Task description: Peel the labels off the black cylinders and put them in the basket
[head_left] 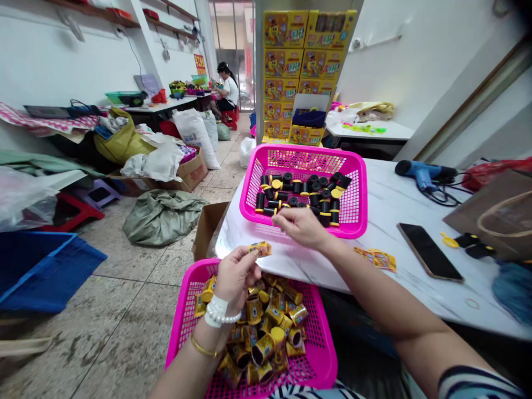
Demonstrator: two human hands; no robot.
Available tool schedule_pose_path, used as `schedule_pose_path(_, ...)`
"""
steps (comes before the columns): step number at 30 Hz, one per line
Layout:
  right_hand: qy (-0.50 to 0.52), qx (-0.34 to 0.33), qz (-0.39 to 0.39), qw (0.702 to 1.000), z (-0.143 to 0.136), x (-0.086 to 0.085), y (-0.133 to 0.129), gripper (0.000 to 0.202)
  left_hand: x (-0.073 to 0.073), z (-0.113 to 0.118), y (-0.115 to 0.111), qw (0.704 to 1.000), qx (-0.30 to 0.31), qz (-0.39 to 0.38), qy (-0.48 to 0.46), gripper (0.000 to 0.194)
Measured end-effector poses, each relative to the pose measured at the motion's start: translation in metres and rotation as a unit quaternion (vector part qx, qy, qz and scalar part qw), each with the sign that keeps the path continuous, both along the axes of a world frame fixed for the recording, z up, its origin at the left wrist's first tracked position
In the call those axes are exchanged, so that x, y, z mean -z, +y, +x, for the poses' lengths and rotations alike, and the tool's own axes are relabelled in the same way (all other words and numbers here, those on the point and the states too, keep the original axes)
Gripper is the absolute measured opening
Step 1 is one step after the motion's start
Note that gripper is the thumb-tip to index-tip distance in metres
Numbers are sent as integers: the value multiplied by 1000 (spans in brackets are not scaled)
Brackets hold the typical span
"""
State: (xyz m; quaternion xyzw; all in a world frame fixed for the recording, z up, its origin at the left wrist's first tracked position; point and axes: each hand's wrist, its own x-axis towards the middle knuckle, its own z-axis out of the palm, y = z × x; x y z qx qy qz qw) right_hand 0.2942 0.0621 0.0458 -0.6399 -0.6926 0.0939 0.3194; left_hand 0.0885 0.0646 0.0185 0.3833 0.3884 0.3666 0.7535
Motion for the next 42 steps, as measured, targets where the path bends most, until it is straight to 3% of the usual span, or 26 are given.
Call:
schedule_pose_path(1,-77,54,-36,995,10,-5,11,42,0,0,1,1000,4,-7,-8,34)
schedule_pose_path(4,-257,164,-146,941,29,-15,41,41,1,-1,5,999,19,-29,-31,36)
schedule_pose_path(6,-297,172,-176,923,30,-16,52,42,2,-2,7,998,30,-47,-43,37)
schedule_pose_path(14,-300,151,-181,924,20,-5,57,40,8,-11,24,990,46,-100,-92,31)
schedule_pose_path(16,-273,173,-146,935,24,-4,54,42,9,-11,29,987,23,-116,-107,26)
schedule_pose_path(18,-189,174,-68,964,28,-4,48,48,11,-11,34,983,-2,-135,-121,20)
schedule_pose_path(20,-23,98,11,995,26,-5,40,46,14,-9,39,979,-25,-154,-134,15)
schedule_pose_path(21,83,34,30,996,22,-5,35,42,14,-8,41,976,-36,-162,-141,13)
schedule_pose_path(24,350,-135,6,927,0,-3,19,36,13,-4,44,969,-56,-176,-164,10)
schedule_pose_path(26,433,-168,-12,886,-17,2,13,37,11,-2,43,965,-58,-180,-181,8)
schedule_pose_path(28,464,-153,-10,872,-29,10,11,36,9,-1,42,960,-57,-188,-197,7)
schedule_pose_path(33,472,-105,-26,875,-37,29,16,32,9,-3,39,945,-68,-208,-242,8)
schedule_pose_path(39,334,-99,3,937,-36,36,8,25,17,-1,39,942,-76,-214,-246,7)
schedule_pose_path(42,304,-110,14,946,-37,36,5,26,19,0,38,949,-70,-197,-234,2)
